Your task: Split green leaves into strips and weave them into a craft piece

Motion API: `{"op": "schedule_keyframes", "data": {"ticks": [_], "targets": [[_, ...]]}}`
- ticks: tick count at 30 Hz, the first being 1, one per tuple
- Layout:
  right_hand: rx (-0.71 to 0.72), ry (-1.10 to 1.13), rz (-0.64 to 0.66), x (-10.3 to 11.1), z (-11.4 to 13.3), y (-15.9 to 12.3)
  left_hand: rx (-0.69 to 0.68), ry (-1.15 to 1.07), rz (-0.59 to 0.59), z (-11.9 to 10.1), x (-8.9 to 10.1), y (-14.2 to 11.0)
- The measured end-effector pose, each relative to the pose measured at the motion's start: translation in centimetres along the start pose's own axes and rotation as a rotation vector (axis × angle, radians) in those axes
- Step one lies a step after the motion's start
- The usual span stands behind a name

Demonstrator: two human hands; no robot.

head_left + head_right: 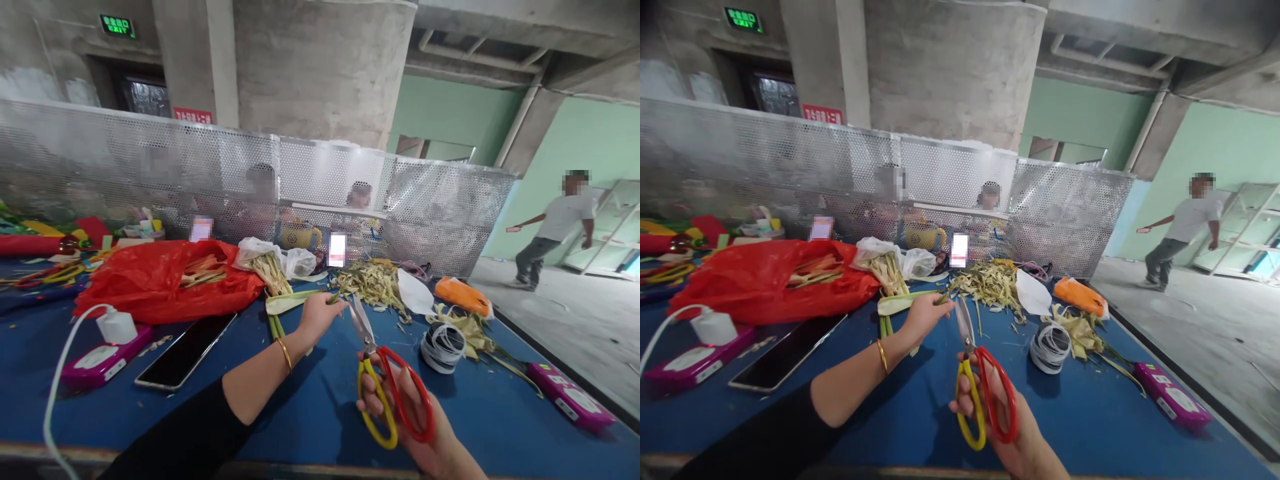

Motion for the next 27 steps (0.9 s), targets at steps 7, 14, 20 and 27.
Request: {"op": "schedule_keyframes", "data": {"ticks": [7,14,20,27], "targets": [[0.003,0.078,0.038,-2.8,-0.5,1.5,0.0,0.013,-0.054,0.0,0.5,0.1],[-0.005,0.129,-0.009,-2.7,-0.7,1.9,0.004,0.044,-0.084,-0.2,0.8,0.0],[0.014,0.154,-0.011,-2.9,-0.6,2.7,-0.004,0.081,-0.103,-0.5,1.0,-0.4],[0.006,0.177,0.006,-3.4,-0.9,3.4,-0.03,0.094,-0.139,-0.2,1.5,0.1]]}}
Point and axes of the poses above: each hand's wrist, its own y-axis towards the middle knuckle, its own x-axis out of the back of the hand, z = x × y, the point moved 9 cm from there along y, towards the middle knuckle, and after that the axes turned 1 degree about -x, right-handed, at the moved point
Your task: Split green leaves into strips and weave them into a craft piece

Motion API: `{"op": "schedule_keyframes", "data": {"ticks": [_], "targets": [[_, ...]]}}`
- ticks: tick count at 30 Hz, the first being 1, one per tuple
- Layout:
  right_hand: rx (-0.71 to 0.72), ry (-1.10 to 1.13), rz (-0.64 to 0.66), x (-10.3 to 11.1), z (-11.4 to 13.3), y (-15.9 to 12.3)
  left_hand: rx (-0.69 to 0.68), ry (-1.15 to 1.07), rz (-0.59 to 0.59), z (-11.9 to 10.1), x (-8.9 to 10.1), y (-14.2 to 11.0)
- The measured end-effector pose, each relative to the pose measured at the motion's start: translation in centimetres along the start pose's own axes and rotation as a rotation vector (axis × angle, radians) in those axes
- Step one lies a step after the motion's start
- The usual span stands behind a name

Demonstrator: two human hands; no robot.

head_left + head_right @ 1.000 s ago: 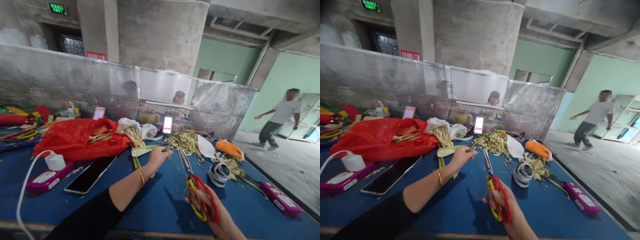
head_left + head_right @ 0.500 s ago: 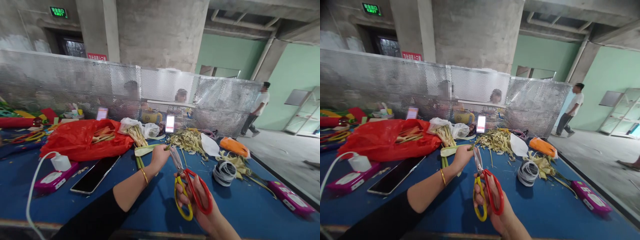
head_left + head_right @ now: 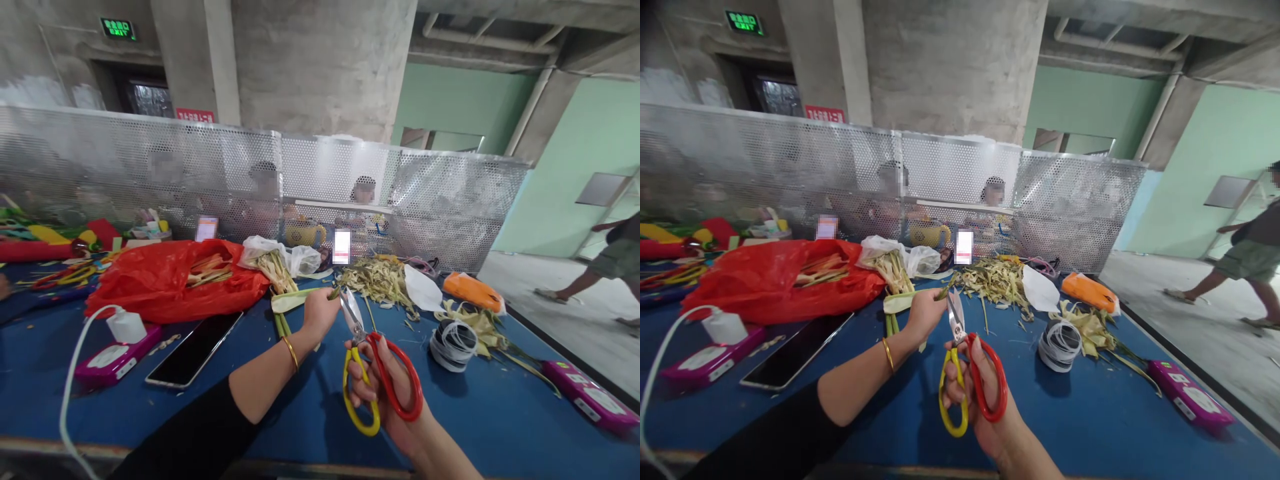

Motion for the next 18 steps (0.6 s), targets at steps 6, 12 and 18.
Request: {"op": "schedule_keyframes", "data": {"ticks": [6,12,18], "targets": [[-0.001,0.002,-0.025,0.3,-0.2,-0.2,-0.004,0.014,0.0,0.1,-0.2,0.0],[-0.024,0.02,-0.052,0.1,0.2,0.0,-0.048,0.085,0.017,-1.0,-0.3,-0.8],[-0.051,-0.014,-0.098,0.7,0.5,0.6,-0.021,0.08,0.065,-1.1,-0.7,-1.1]]}}
Point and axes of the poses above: each hand's wrist, its own y-axis towards the middle knuckle, its own x-axis out of the back of the hand, z = x × y, the point moved 9 cm from there along y, towards the middle knuckle, and after that the axes turned 1 degree about -x, right-handed, at the moved point
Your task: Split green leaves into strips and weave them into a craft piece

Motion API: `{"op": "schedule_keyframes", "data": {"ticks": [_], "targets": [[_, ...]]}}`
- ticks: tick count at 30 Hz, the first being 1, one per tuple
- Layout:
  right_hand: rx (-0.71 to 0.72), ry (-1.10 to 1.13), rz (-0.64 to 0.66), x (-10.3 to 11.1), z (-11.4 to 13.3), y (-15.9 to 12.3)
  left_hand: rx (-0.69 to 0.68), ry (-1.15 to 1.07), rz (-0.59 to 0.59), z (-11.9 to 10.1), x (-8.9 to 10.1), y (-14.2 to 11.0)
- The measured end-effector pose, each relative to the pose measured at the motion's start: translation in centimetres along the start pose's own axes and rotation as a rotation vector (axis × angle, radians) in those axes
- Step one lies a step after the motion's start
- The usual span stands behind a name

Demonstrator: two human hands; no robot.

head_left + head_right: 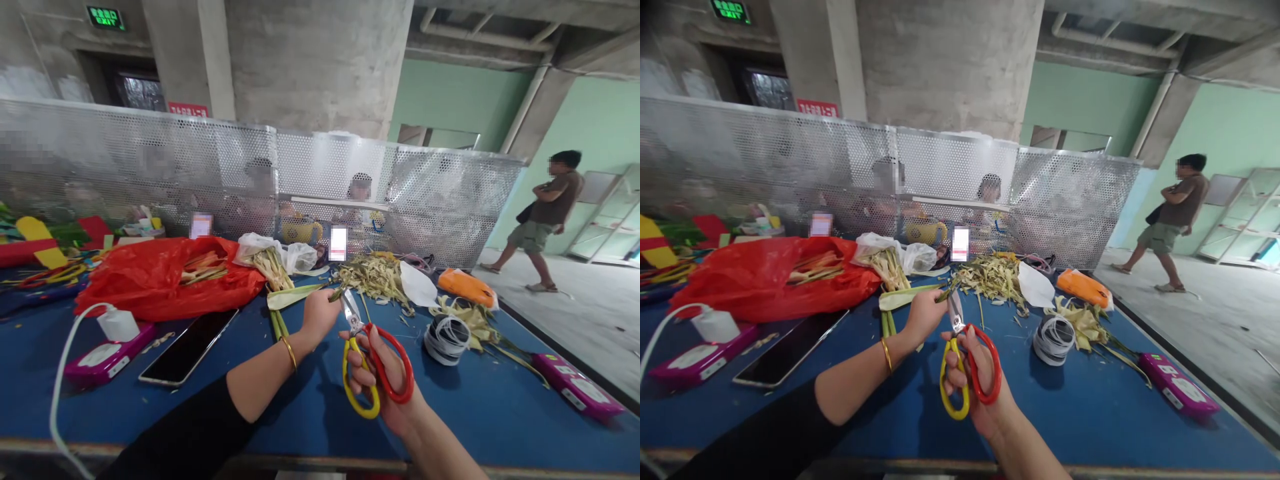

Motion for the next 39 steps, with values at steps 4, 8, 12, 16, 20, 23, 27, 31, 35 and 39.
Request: {"op": "schedule_keyframes", "data": {"ticks": [4,8,12,16,20,23,27,31,35,39], "targets": [[-0.003,-0.033,-0.023,0.5,-0.1,0.5,0.022,-0.03,0.018,0.8,-0.2,0.6],[0.074,-0.199,-0.111,1.7,1.2,1.2,0.059,-0.078,0.047,1.7,-0.8,0.9],[0.202,-0.903,-0.31,4.2,5.2,2.1,0.242,-0.309,0.095,3.2,-1.7,0.7],[0.228,-1.878,-0.529,5.2,8.3,2.5,0.423,-0.497,0.172,4.2,-2.8,0.0],[0.093,-2.26,-0.534,5.8,7.8,2.2,0.462,-0.557,0.227,4.0,-3.1,-0.1],[0.061,-2.338,-0.531,5.8,7.5,1.6,0.485,-0.598,0.259,3.6,-3.2,-0.3],[0.207,-2.284,-0.511,4.7,8.4,1.4,0.502,-0.651,0.285,2.8,-3.5,-0.9],[0.36,-1.597,-0.324,3.3,9.0,2.9,0.506,-0.693,0.334,2.2,-4.3,-1.7],[0.169,-1.022,-0.177,3.1,6.9,6.0,0.514,-0.692,0.36,2.1,-4.6,-2.0],[0.221,-0.987,-0.172,3.0,7.4,8.1,0.524,-0.704,0.336,2.4,-4.2,-1.5]]}}
Point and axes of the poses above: each hand's wrist, its own y-axis towards the middle knuckle, its own x-axis out of the back of the hand, z = x × y, the point moved 9 cm from there along y, towards the middle knuckle, and after that the axes turned 1 degree about -x, right-handed, at the moved point
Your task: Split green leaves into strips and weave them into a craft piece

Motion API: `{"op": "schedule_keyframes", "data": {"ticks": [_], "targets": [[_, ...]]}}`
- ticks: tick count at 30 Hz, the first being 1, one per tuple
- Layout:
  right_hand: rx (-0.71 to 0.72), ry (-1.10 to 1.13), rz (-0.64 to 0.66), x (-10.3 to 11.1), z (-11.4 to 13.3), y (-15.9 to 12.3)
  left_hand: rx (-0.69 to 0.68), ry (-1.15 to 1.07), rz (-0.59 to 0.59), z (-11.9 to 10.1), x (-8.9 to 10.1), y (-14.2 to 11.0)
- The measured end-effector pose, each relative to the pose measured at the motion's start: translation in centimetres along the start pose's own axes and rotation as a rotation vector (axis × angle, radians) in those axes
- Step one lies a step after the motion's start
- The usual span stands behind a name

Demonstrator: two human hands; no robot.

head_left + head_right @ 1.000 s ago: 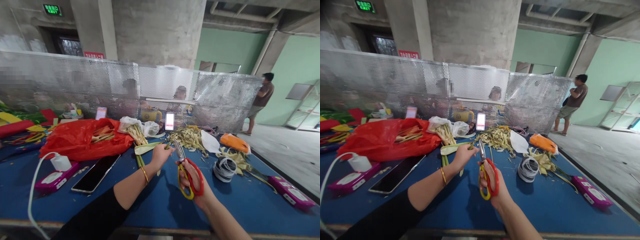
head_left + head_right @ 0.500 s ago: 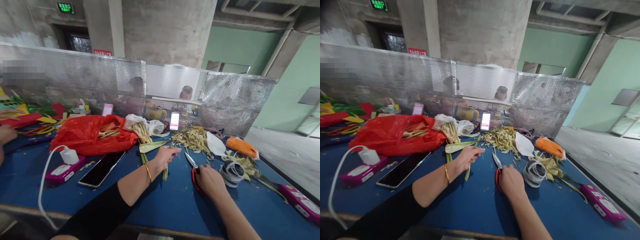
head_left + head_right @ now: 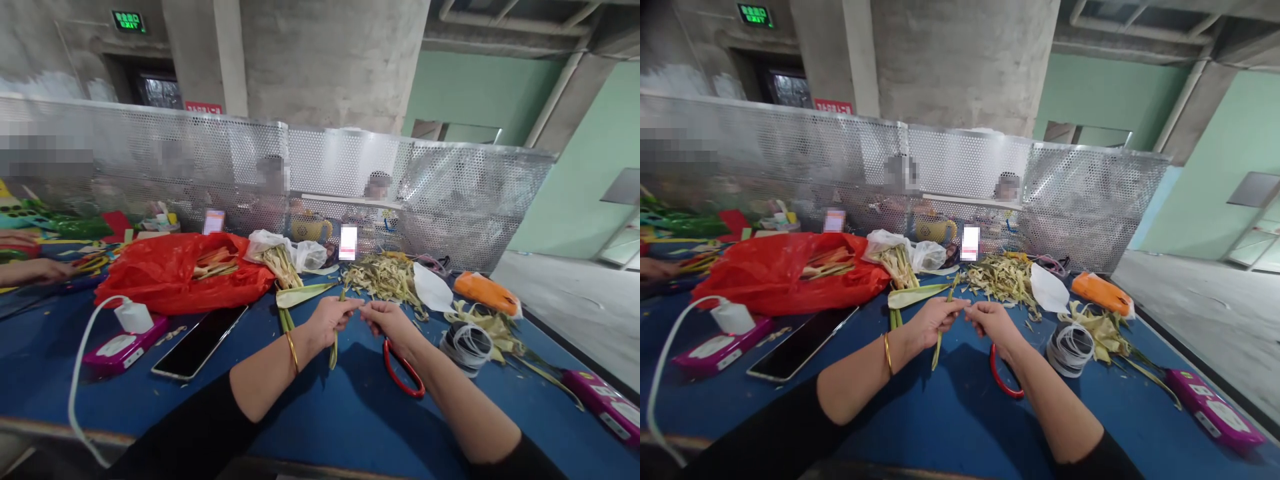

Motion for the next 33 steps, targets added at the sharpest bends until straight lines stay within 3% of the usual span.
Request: {"op": "schedule_keyframes", "data": {"ticks": [6,9,11,13,16,19,23,30,33], "targets": [[0.037,-0.159,-0.275,5.3,-1.4,3.3,0.151,-0.109,0.055,1.7,-0.4,0.6],[0.089,-0.319,-0.4,7.8,-1.2,2.9,0.22,-0.171,0.07,2.6,-0.8,0.6],[0.176,-0.538,-0.475,8.5,0.0,1.7,0.176,-0.156,0.05,2.5,-0.8,0.6],[0.272,-0.693,-0.508,8.0,1.3,0.5,0.11,-0.113,0.015,2.2,-0.6,0.6],[0.348,-0.516,-0.385,5.9,1.9,-0.2,0.063,-0.104,0.005,2.1,-1.0,0.3],[0.283,-0.209,-0.167,2.8,0.9,-0.1,0.03,-0.17,-0.001,1.8,-1.5,-0.1],[0.164,-0.027,-0.073,0.5,-0.5,-0.3,-0.038,-0.179,-0.081,1.1,-0.9,-0.3],[0.009,0.144,0.052,-0.9,-1.1,-0.8,0.026,-0.17,-0.021,2.3,-0.9,0.4],[-0.018,0.175,0.009,-0.2,-1.1,-0.8,-0.026,-0.112,-0.123,1.7,0.2,0.5]]}}
Point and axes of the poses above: each hand's wrist, its own y-axis towards the middle knuckle, its own x-axis out of the back of the hand, z = x × y, the point moved 9 cm from there along y, towards the middle knuckle, and after that the axes turned 1 degree about -x, right-handed, at the moved point
